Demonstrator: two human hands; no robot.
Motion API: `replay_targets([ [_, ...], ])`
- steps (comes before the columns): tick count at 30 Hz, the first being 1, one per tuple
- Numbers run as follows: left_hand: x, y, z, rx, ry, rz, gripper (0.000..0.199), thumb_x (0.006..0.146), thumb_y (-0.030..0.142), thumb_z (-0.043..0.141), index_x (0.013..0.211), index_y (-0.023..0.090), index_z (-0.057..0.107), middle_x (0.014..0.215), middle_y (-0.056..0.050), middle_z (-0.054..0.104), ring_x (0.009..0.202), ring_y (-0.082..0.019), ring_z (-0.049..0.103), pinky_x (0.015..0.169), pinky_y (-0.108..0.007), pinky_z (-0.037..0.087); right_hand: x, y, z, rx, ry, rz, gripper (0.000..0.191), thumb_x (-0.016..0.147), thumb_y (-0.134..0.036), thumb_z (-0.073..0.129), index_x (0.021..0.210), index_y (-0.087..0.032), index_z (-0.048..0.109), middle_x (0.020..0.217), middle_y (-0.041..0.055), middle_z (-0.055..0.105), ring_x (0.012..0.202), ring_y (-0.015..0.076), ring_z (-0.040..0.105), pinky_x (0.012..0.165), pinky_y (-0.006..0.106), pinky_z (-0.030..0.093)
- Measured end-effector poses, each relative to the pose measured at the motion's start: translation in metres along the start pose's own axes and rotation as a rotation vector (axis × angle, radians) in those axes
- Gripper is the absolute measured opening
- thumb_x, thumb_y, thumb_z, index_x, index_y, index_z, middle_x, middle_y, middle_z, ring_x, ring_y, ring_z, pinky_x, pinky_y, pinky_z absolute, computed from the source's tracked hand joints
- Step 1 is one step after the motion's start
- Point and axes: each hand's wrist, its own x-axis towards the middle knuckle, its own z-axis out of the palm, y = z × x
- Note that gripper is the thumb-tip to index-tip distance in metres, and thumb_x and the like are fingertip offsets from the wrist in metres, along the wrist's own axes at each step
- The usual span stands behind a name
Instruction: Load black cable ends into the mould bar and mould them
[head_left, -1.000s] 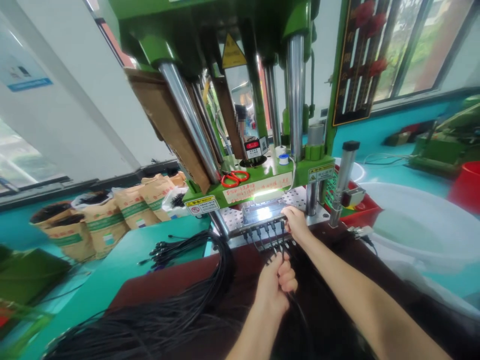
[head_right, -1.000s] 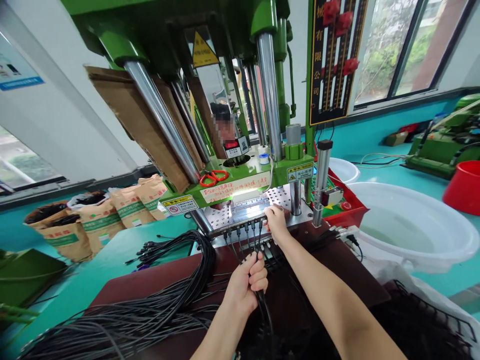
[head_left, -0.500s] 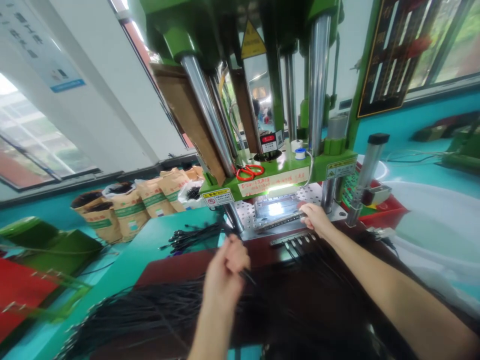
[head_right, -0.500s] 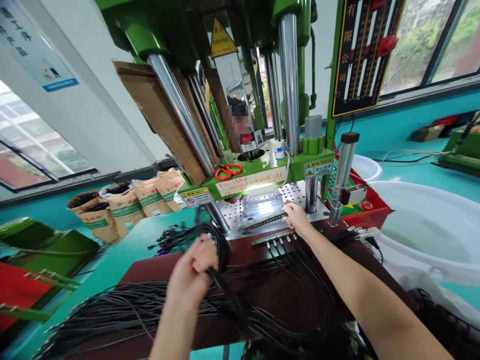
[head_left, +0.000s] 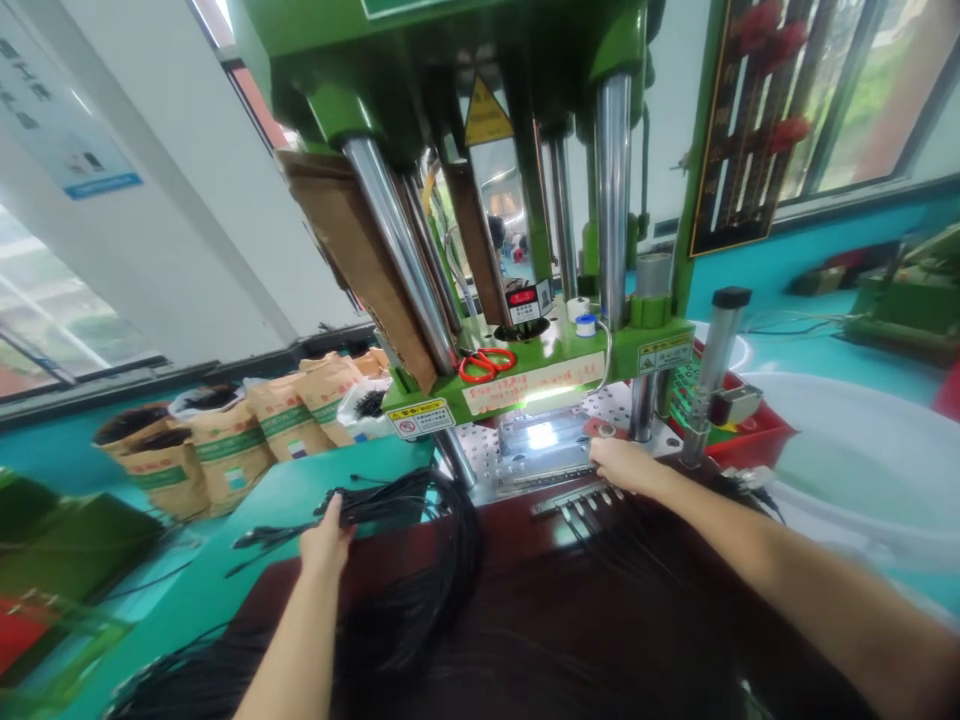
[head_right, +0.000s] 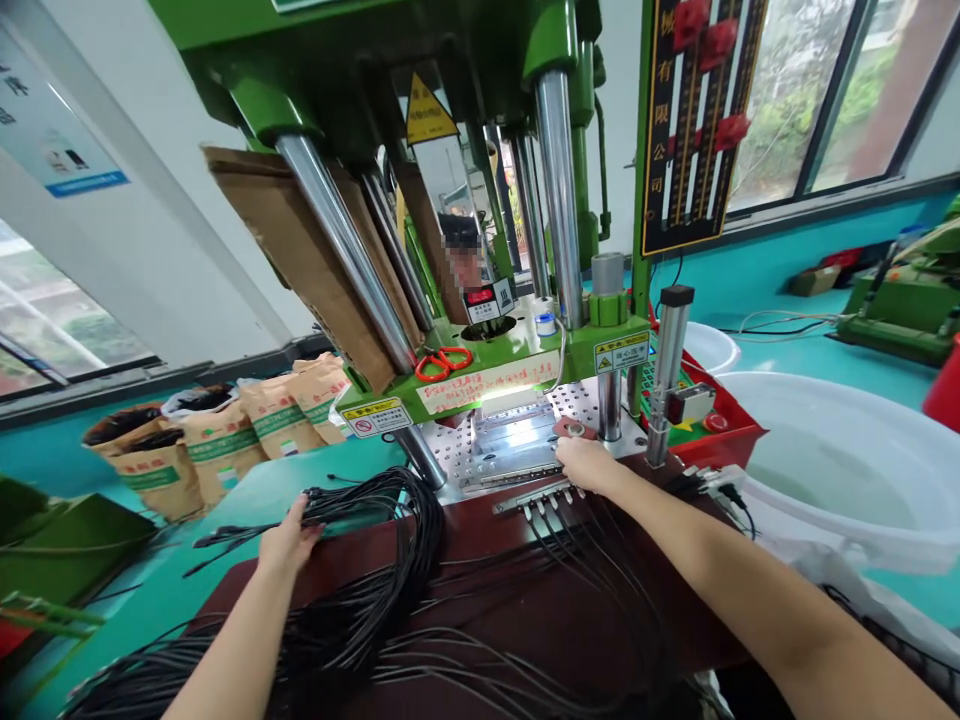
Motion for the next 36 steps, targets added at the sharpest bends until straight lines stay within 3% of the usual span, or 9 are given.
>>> replay_targets([
  [3,0.009,-0.012,-0.006,-0.023,-0.068,-0.144,0.027,0.077,0.040,0.050,0.069,0.015,0.042,0.061,-0.003,0.051,0.057,-0.015,0.055,0.056,-0.028,0.046,0.000,-0.004,0.003,-0.145,-0.018,-0.012,0.012,0.073,-0.008,0.050,0.072,-0.015,0.059,0.088,0.0103,0.058,0.088,0.0244,0.055,0.062,0.027,0.039],
  [6,0.016,-0.006,-0.016,0.111,-0.258,-0.299,0.044,0.077,0.052,0.044,0.070,0.010,0.054,0.066,-0.010,0.060,0.055,-0.017,0.057,0.051,-0.028,0.045,-0.008,-0.003,-0.002,-0.232,-0.009,-0.017,0.020,0.077,-0.006,0.043,0.084,-0.017,0.059,0.092,0.0088,0.057,0.086,0.0216,0.056,0.061,0.026,0.039],
  [9,0.000,0.010,-0.017,0.290,-0.422,-0.187,0.041,0.064,0.048,0.063,0.077,0.010,0.061,0.073,-0.009,0.064,0.055,-0.015,0.056,0.047,-0.024,0.041,-0.026,0.005,-0.010,-0.284,-0.015,-0.009,0.026,0.075,-0.003,0.041,0.089,-0.017,0.059,0.093,0.0087,0.057,0.083,0.0216,0.057,0.061,0.027,0.038],
  [14,-0.104,0.027,0.019,0.249,-0.780,0.129,0.036,0.067,0.046,0.060,0.083,0.013,0.062,0.071,-0.006,0.062,0.057,-0.012,0.053,0.047,-0.020,0.039,-0.048,0.018,-0.018,-0.313,-0.090,-0.042,0.034,0.070,0.000,0.043,0.096,-0.016,0.060,0.092,0.0093,0.059,0.087,0.0217,0.056,0.070,0.028,0.038],
  [17,-0.181,0.011,0.049,0.405,-1.304,0.077,0.033,0.074,0.041,0.053,0.086,0.013,0.062,0.070,-0.008,0.062,0.056,-0.013,0.054,0.047,-0.022,0.041,-0.046,0.014,-0.026,-0.321,-0.154,-0.075,0.035,0.068,0.001,0.045,0.096,-0.015,0.060,0.093,0.0107,0.060,0.087,0.0238,0.056,0.070,0.030,0.038],
  [20,-0.233,-0.019,0.071,0.495,-1.521,0.072,0.030,0.073,0.037,0.053,0.092,0.015,0.061,0.068,-0.004,0.059,0.051,-0.010,0.050,0.044,-0.020,0.038,-0.041,0.007,-0.039,-0.299,-0.251,-0.088,0.027,0.065,-0.004,0.051,0.085,-0.018,0.064,0.087,0.0082,0.062,0.078,0.0233,0.059,0.060,0.028,0.038],
  [25,-0.265,-0.051,0.094,0.333,-1.473,0.031,0.030,0.068,0.034,0.061,0.092,0.015,0.057,0.080,-0.003,0.061,0.061,-0.010,0.052,0.060,-0.025,0.044,-0.033,0.003,-0.060,-0.241,-0.302,0.016,0.021,0.062,-0.009,0.051,0.076,-0.017,0.065,0.080,0.0091,0.065,0.071,0.0241,0.061,0.054,0.026,0.036],
  [32,-0.300,-0.054,0.125,-0.347,-1.073,-0.610,0.029,0.068,0.033,0.064,0.077,0.017,0.041,0.082,-0.007,0.063,0.075,-0.014,0.061,0.073,-0.027,0.043,-0.016,0.010,-0.077,-0.075,-0.158,0.151,0.032,0.063,-0.005,0.045,0.086,-0.016,0.065,0.087,0.0089,0.066,0.083,0.0235,0.059,0.062,0.025,0.038],
  [36,-0.308,-0.042,0.155,-0.475,-1.222,-0.765,0.032,0.064,0.024,0.068,0.087,0.016,0.046,0.081,-0.008,0.064,0.073,-0.016,0.062,0.070,-0.027,0.043,0.014,0.019,-0.076,0.057,-0.102,0.180,0.026,0.065,-0.007,0.049,0.083,-0.017,0.065,0.082,0.0031,0.066,0.077,0.0171,0.059,0.059,0.020,0.039],
])
